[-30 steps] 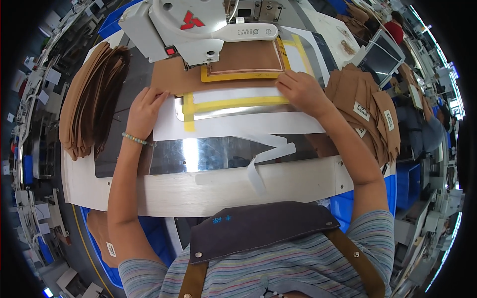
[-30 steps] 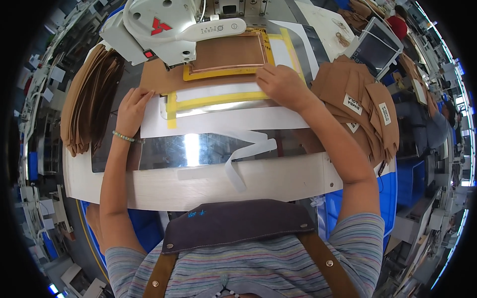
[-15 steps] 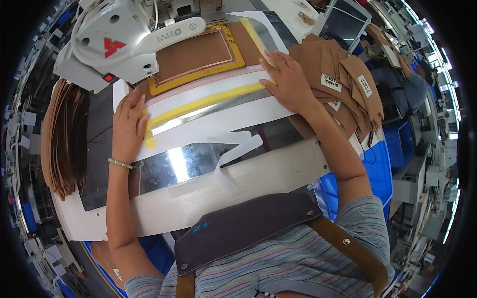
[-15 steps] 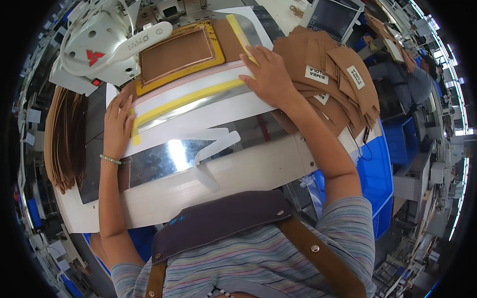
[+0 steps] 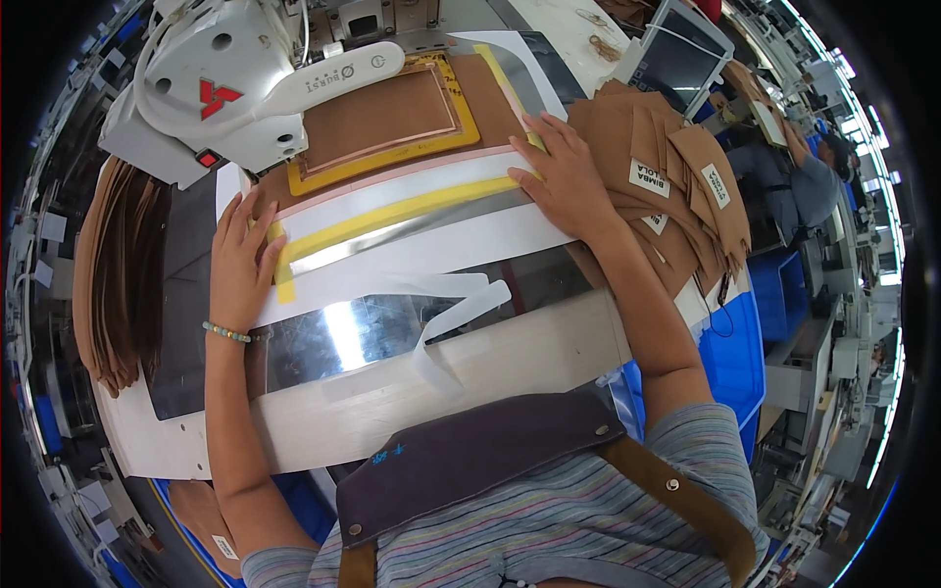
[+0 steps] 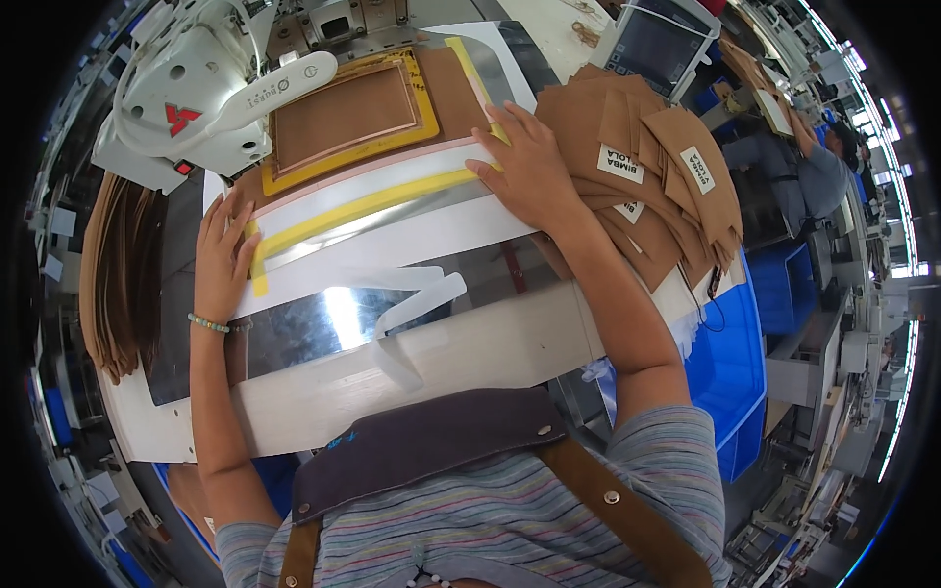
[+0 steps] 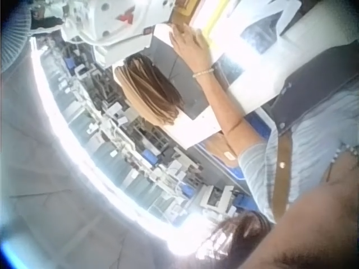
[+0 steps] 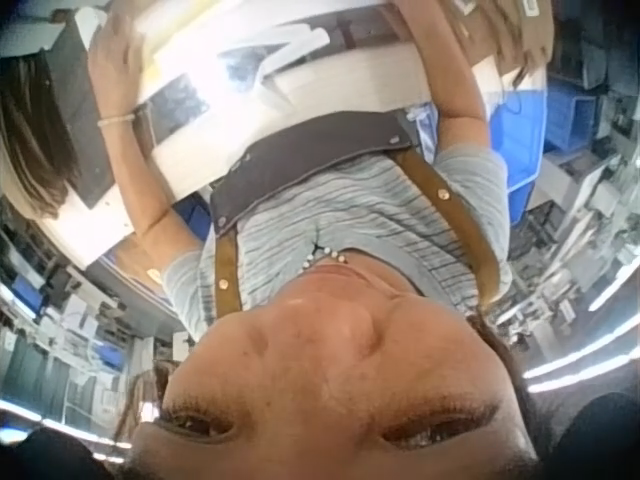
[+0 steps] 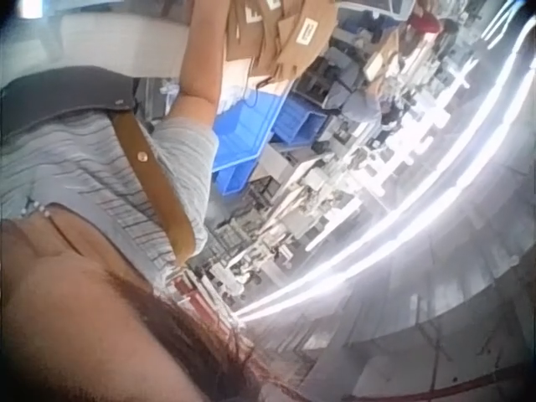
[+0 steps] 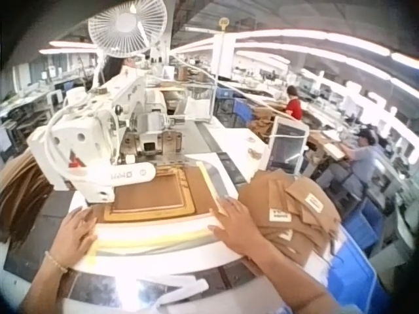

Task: Sewing small white labels onto brown leather panels using an industrial sewing machine and a specialized frame template.

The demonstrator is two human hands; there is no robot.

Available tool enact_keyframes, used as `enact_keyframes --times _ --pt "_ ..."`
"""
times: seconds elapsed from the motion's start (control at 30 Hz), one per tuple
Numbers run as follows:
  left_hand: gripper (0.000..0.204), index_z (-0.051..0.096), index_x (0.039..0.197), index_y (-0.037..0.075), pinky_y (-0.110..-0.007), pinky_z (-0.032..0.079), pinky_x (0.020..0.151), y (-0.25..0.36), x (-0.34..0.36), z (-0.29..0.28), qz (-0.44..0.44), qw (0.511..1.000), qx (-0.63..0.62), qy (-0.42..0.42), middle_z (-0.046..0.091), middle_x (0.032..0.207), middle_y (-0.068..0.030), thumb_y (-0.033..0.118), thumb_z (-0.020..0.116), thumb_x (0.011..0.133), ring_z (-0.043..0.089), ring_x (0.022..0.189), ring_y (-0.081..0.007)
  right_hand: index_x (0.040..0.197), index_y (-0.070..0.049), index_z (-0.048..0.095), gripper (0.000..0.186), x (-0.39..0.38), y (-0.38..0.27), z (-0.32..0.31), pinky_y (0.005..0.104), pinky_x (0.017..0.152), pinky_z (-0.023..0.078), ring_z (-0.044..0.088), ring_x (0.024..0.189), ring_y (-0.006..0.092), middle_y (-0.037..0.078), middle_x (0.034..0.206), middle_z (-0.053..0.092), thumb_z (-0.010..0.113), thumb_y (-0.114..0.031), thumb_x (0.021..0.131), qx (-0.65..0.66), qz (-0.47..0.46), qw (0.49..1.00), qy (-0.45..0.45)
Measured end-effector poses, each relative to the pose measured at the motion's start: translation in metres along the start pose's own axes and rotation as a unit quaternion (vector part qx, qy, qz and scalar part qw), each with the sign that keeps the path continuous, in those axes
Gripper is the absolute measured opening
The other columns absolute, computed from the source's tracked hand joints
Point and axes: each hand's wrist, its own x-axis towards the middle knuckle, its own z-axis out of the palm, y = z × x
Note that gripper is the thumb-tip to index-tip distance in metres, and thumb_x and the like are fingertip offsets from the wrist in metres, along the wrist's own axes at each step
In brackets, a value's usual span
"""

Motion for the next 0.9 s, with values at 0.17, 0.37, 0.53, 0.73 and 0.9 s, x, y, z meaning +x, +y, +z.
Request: enact_keyframes --times 0.17,0.37,0.53,0.73,0.9 --pt "0.039 0.072 0.135 0.008 -0.047 0.043 0.119 -0.001 -0.004 -0.007 -0.010 0.998 0.054 0.012 0.058 0.155 -0.0116 0.021 0.072 0.098 0.049 0.146 -0.0381 0.138 -0.003 0.069 0.047 0.005 -0.006 0.002 0.0518 0.122 0.034 0.040 0.151 0.0387 0.018 0.159 0.050 0.062 -0.036 0.106 0.009 0.017 1.000 -0.008" --pt "0.040 0.072 0.136 0.008 -0.045 0.043 0.118 0.001 -0.002 -0.004 -0.016 1.000 0.007 -0.001 0.059 0.154 -0.0135 0.023 0.072 0.099 0.053 0.143 -0.0357 0.140 -0.002 0.067 0.046 -0.001 -0.002 -0.005 0.0520 0.122 0.034 0.040 0.150 0.0404 0.019 0.158 0.052 0.060 -0.032 0.106 0.013 0.009 1.000 -0.017" --pt "0.040 0.073 0.136 0.009 -0.045 0.043 0.118 -0.001 -0.004 -0.007 -0.042 0.999 -0.018 -0.004 0.058 0.155 -0.0153 0.024 0.072 0.099 0.052 0.143 -0.0358 0.141 -0.002 0.067 0.046 0.001 -0.003 -0.003 0.0518 0.122 0.034 0.041 0.150 0.0415 0.019 0.158 0.052 0.059 -0.032 0.107 0.021 0.010 0.999 -0.021" --pt "0.039 0.073 0.137 0.011 -0.044 0.042 0.118 -0.003 -0.009 -0.006 -0.057 0.997 -0.061 -0.004 0.055 0.158 -0.0169 0.023 0.071 0.100 0.053 0.142 -0.0370 0.141 -0.003 0.066 0.046 -0.004 -0.003 -0.002 0.0517 0.121 0.035 0.041 0.149 0.0412 0.018 0.157 0.052 0.059 -0.033 0.107 0.013 0.001 1.000 -0.012" --pt "0.036 0.075 0.135 0.012 -0.047 0.046 0.114 -0.011 -0.008 -0.001 -0.008 0.998 -0.056 0.022 0.057 0.155 -0.0202 0.023 0.070 0.100 0.058 0.135 -0.0418 0.140 -0.004 0.066 0.039 -0.007 -0.018 -0.030 0.0487 0.124 0.033 0.039 0.151 0.0390 0.016 0.157 0.052 0.062 -0.022 0.107 0.166 -0.020 0.986 0.024"
